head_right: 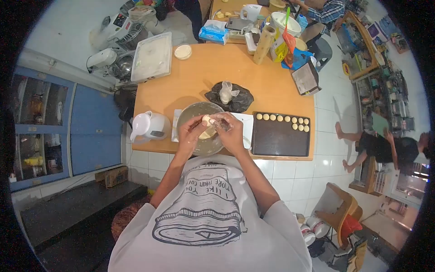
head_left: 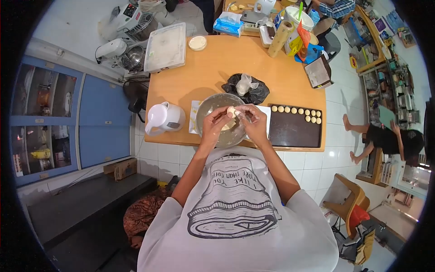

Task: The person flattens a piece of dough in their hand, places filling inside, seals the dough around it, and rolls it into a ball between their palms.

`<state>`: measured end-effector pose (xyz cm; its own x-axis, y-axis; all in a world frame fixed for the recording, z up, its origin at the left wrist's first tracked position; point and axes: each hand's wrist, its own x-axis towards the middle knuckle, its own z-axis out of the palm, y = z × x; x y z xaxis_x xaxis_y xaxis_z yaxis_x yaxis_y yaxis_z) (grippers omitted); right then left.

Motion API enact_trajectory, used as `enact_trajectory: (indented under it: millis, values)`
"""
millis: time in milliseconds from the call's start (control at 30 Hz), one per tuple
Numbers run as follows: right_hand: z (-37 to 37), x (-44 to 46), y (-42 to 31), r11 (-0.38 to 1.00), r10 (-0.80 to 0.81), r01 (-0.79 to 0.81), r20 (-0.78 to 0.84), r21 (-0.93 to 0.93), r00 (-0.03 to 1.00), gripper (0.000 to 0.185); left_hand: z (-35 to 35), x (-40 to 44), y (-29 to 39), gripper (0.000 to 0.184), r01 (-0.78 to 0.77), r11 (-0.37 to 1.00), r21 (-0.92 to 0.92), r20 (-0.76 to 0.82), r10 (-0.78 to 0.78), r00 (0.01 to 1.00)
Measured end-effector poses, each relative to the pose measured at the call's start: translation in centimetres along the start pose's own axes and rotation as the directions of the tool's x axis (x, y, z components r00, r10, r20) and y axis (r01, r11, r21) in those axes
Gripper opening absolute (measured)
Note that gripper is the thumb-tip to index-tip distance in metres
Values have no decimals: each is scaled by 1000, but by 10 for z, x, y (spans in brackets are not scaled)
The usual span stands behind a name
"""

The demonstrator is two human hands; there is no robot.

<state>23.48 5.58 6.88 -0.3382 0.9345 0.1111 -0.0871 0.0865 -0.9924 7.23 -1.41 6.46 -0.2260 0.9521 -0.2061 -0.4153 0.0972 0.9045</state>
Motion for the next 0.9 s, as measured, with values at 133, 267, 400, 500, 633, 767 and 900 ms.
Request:
enact_trajectory:
  millis: [133,267,400,500,633,767,900]
  values:
    - [2,0,-3,998,-34,33,28,56,999,28,2,-1,10,38,-7,1000,-19,-14,7,1000]
    - [6,-2,-6,997,8,-13,57,75,998,31,-3,-1,10,37,2,997,-77,-14,-3,1000]
    - [9,-3,-4,999,-1,-1,63,35,998,32,-3,-6,11,36,3,995,-102,-27,-6,1000]
    - [13,-10,-5,999,34,-35,70,20,997,32,-7,-13,10,35,20,994,-110,-36,-24,999]
    - [20,-7,-11,999,15,-18,65,46,998,30,-9,-13,16,35,13,993,-118,-49,-19,999]
    - [24,-3,-15,997,-53,55,41,-46,998,29,-13,-9,16,35,-16,993,-113,-25,13,1000]
    - [21,-2,-14,983,-89,97,54,-154,995,28,-18,-8,18,36,3,997,-79,-9,-4,1000]
